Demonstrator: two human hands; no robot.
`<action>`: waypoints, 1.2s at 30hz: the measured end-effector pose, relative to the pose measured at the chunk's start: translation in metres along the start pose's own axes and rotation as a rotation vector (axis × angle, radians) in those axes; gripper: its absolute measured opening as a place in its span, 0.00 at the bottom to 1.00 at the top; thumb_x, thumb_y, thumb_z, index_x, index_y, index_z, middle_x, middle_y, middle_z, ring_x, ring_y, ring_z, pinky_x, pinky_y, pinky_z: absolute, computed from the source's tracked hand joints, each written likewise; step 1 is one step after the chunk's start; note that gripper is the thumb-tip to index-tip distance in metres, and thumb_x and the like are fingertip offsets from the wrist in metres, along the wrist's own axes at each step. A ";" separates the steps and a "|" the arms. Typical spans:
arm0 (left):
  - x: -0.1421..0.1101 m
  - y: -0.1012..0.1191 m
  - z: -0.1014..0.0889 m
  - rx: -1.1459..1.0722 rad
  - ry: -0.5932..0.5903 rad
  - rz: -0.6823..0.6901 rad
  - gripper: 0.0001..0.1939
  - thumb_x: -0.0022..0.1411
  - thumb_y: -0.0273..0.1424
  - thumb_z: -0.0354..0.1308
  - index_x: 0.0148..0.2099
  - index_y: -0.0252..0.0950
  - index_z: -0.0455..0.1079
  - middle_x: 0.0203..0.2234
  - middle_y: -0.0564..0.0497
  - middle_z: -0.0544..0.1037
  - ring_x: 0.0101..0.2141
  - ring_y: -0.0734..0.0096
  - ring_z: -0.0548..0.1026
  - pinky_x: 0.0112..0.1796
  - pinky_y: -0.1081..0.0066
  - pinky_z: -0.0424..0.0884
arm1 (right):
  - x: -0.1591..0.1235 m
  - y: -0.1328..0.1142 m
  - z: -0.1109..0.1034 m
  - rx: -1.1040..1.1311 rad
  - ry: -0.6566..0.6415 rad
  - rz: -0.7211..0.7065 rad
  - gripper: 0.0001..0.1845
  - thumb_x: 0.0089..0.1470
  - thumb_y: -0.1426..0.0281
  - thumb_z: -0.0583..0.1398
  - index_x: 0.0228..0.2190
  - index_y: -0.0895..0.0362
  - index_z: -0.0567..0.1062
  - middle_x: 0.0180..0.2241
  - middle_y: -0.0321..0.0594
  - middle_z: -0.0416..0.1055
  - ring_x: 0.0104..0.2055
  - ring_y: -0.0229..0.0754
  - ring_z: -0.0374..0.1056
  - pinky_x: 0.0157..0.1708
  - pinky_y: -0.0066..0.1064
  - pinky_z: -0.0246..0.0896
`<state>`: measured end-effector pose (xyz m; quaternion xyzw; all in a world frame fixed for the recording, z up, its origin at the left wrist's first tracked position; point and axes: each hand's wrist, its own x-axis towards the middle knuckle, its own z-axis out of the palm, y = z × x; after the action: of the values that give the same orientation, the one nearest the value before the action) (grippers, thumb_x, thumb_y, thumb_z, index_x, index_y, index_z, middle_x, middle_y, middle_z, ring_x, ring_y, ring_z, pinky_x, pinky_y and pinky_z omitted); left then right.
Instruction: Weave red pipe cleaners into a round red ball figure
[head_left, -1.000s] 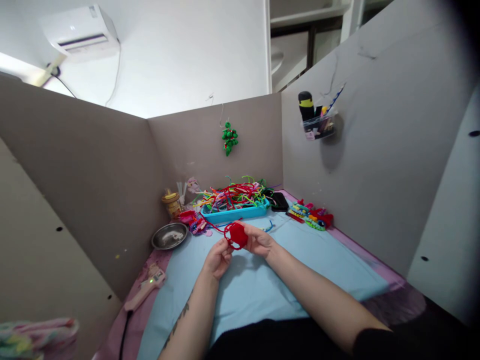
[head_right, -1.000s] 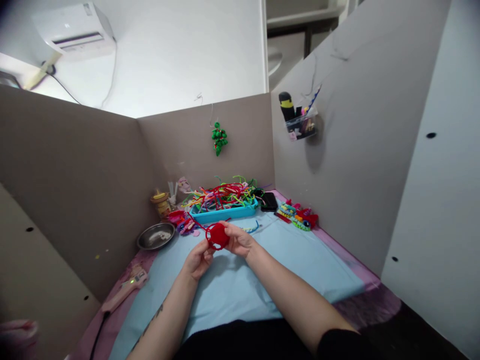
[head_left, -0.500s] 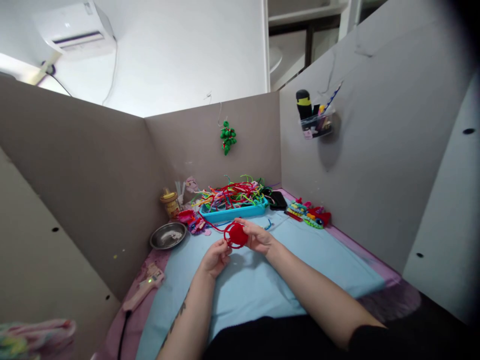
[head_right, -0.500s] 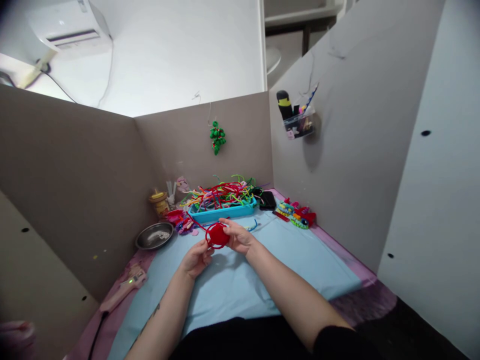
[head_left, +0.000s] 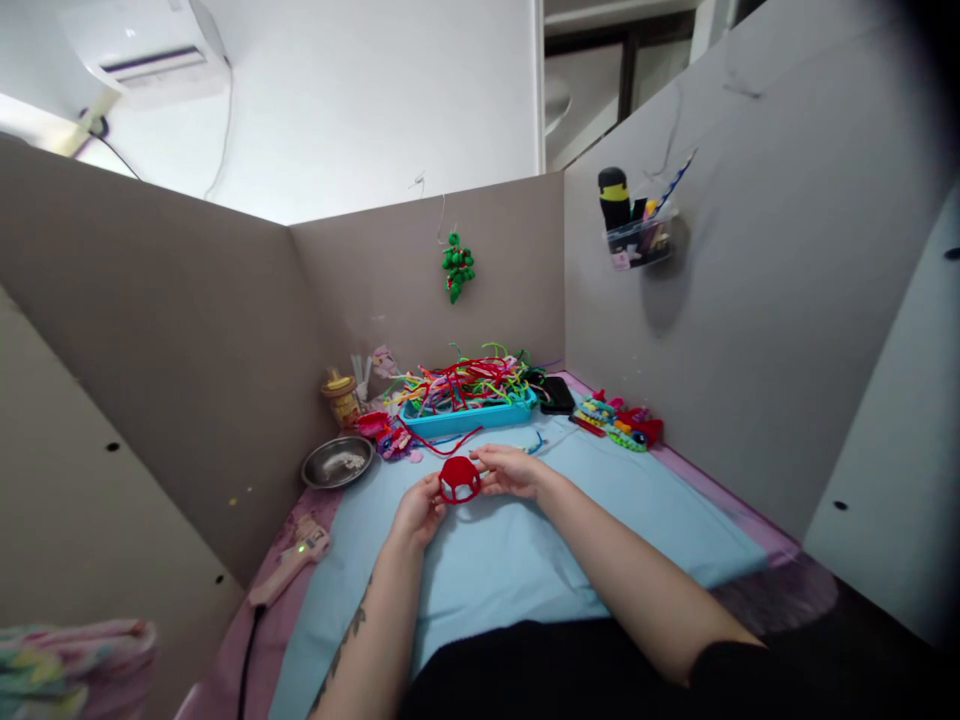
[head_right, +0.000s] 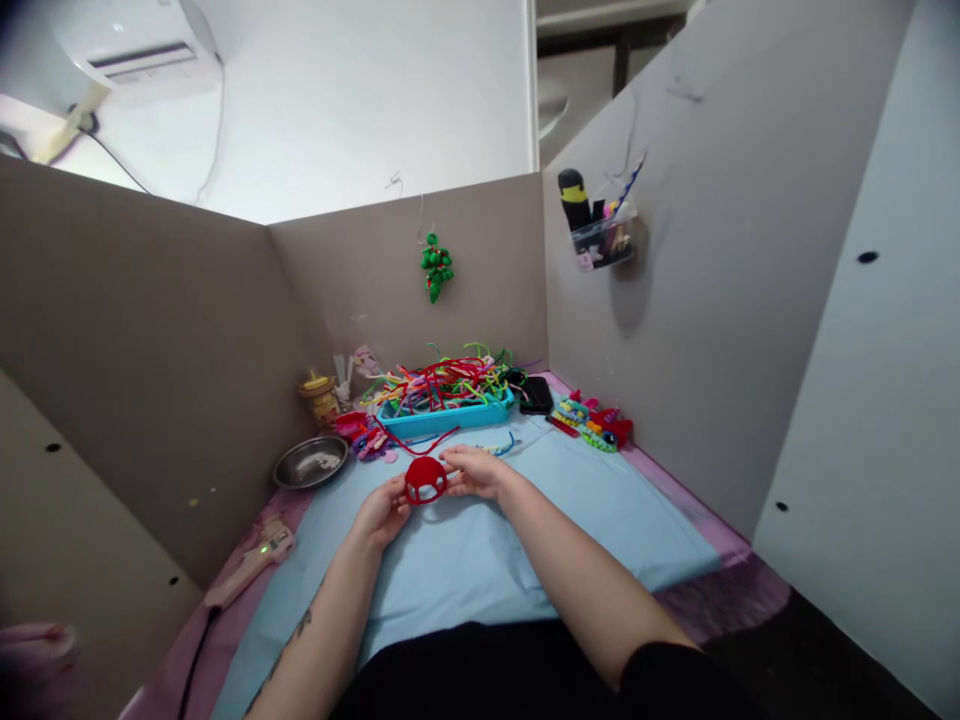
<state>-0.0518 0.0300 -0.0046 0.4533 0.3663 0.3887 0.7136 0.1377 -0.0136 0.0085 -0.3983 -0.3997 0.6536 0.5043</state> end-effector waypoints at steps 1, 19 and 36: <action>-0.001 -0.002 -0.003 0.055 0.028 -0.003 0.05 0.50 0.27 0.60 0.32 0.33 0.68 0.14 0.58 0.64 0.12 0.86 0.57 0.13 0.83 0.48 | 0.002 0.002 0.000 -0.044 0.023 0.014 0.12 0.50 0.64 0.61 0.35 0.56 0.67 0.28 0.36 0.72 0.22 0.35 0.71 0.21 0.26 0.66; -0.019 0.015 -0.008 0.663 -0.096 0.492 0.25 0.40 0.29 0.66 0.46 0.41 0.73 0.50 0.46 0.72 0.54 0.55 0.64 0.55 0.61 0.55 | 0.020 0.014 -0.011 -0.531 0.351 -0.118 0.09 0.51 0.65 0.59 0.26 0.57 0.67 0.24 0.38 0.71 0.18 0.32 0.66 0.14 0.21 0.55; -0.011 -0.009 -0.025 0.825 -0.301 0.483 0.59 0.41 0.30 0.68 0.67 0.36 0.34 0.59 0.36 0.57 0.56 0.51 0.60 0.55 0.56 0.55 | 0.011 0.026 0.002 -1.176 0.260 -0.352 0.27 0.34 0.72 0.66 0.41 0.57 0.71 0.42 0.43 0.66 0.47 0.49 0.59 0.46 0.38 0.51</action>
<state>-0.0759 0.0270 -0.0187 0.8208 0.2670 0.2957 0.4094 0.1253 -0.0078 -0.0158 -0.6138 -0.6874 0.1775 0.3454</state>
